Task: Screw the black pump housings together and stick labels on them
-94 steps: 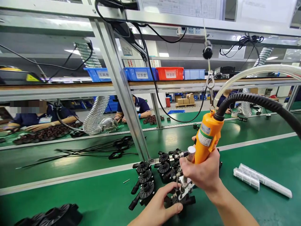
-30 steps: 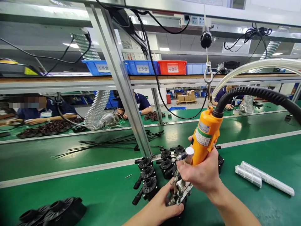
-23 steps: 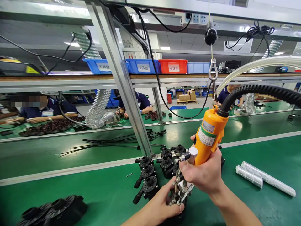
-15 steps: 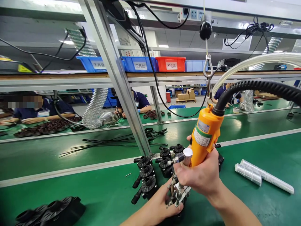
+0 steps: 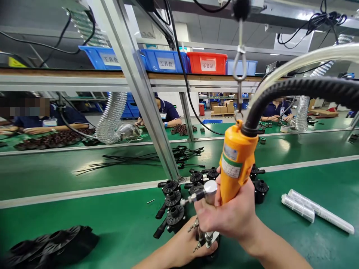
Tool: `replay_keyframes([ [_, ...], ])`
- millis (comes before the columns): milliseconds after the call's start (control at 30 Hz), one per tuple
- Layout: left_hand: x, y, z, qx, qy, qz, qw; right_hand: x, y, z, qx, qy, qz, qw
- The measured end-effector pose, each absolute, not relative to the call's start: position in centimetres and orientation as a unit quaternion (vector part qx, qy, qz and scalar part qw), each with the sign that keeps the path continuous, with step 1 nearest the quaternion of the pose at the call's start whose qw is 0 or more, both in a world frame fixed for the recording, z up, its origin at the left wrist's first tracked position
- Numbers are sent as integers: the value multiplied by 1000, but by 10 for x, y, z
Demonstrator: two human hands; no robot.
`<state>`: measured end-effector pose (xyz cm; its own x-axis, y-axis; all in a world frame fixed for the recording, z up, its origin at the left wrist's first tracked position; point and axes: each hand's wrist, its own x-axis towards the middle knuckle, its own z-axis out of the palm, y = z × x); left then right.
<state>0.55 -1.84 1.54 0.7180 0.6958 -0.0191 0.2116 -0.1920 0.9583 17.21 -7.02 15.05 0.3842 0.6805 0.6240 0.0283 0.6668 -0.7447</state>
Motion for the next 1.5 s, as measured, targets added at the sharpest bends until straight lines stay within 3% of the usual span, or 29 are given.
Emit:
replay_keyframes([
  [467,2,-19,13,756,313,216,532,164,-60,136,-398,-534,228,710],
  [533,1,-21,17,781,347,212,474,169,-59,141,-397,-528,207,721],
  [633,-6,-25,34,832,418,215,295,183,-60,150,-393,-495,139,762],
  [700,-13,-27,48,851,419,196,249,193,-63,154,-385,-463,97,792],
  [833,-18,-29,62,867,357,107,331,207,-68,153,-367,-440,109,812],
  [900,-14,-30,59,862,387,92,314,208,-69,150,-358,-448,146,806],
  [1000,-8,-32,48,855,430,106,268,207,-67,148,-335,-453,180,807],
  [1500,-2,-27,33,864,370,176,293,184,-58,163,-352,-479,151,789],
])
